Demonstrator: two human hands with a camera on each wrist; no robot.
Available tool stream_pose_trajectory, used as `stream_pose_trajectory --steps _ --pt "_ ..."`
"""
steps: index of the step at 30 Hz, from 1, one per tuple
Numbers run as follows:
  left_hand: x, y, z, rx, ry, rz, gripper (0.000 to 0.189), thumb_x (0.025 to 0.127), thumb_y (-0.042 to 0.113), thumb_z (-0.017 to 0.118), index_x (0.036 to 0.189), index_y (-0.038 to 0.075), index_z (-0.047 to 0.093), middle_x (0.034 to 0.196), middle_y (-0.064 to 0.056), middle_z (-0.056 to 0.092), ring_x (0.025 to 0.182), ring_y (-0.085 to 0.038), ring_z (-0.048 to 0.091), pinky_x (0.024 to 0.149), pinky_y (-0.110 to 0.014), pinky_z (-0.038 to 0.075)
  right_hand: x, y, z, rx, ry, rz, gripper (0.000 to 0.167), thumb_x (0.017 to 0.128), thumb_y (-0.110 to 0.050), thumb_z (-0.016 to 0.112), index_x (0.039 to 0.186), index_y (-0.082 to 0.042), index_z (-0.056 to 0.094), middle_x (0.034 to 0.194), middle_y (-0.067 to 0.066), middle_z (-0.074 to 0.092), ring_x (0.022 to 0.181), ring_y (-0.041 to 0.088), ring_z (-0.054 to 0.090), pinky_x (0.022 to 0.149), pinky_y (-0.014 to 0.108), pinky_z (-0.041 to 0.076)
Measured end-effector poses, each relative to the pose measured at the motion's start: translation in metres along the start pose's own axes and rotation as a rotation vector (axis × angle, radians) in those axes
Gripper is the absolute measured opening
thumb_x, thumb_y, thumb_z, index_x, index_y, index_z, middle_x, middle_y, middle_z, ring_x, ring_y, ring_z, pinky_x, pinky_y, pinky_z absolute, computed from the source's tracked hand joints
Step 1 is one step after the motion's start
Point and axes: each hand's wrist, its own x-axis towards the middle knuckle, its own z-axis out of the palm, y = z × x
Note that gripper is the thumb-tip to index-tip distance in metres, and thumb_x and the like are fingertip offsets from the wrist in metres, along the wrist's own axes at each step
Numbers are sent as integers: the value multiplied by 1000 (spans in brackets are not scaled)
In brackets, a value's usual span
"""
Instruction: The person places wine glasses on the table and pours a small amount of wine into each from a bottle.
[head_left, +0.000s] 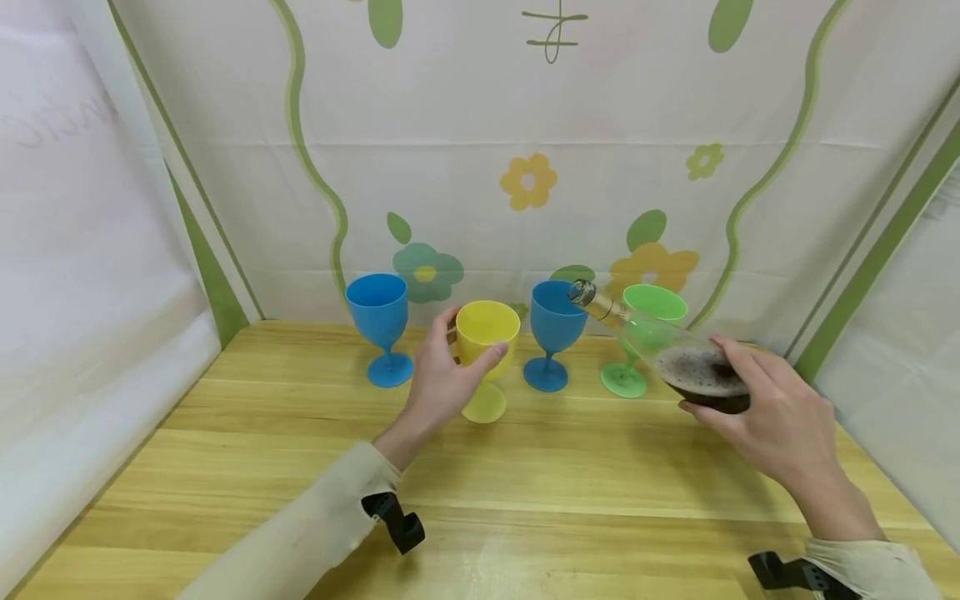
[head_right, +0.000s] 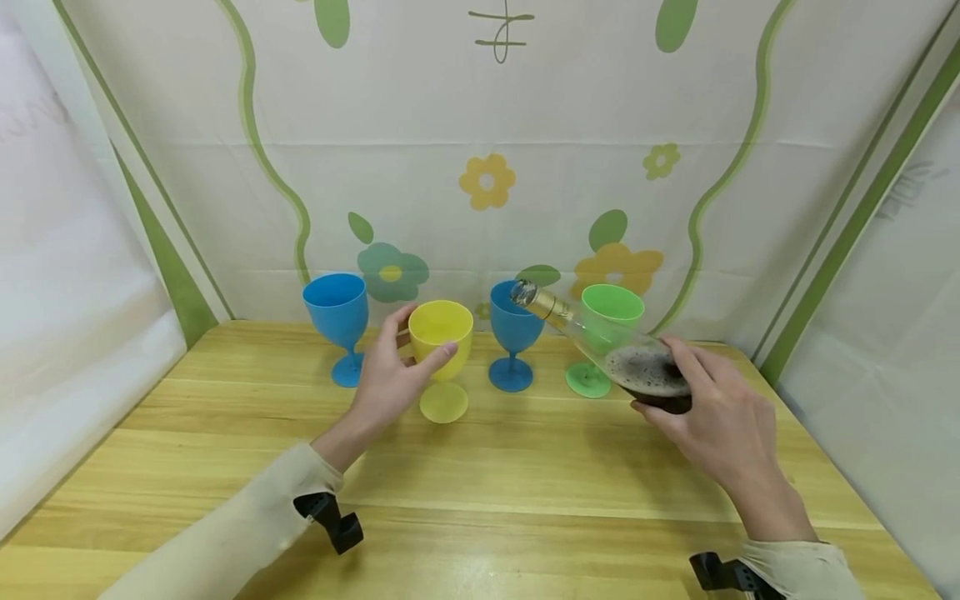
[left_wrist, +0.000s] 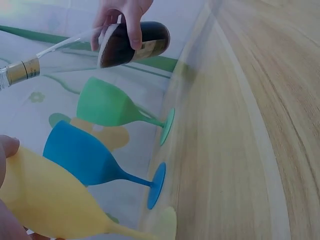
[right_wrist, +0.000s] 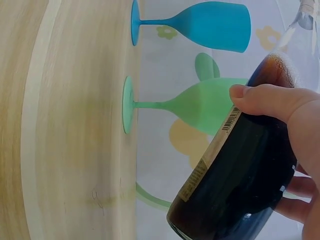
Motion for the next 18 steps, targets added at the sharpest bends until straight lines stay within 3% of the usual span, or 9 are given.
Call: stream_pose_trajectory --steps 18 --pt "-9 5 -4 -65 -135 42 87 93 36 83 163 15 35 154 -6 53 140 -31 57 110 -52 56 4 -7 -4 -53 37 -41 106 83 -98 31 140 -16 67 118 23 71 100 48 67 53 68 49"
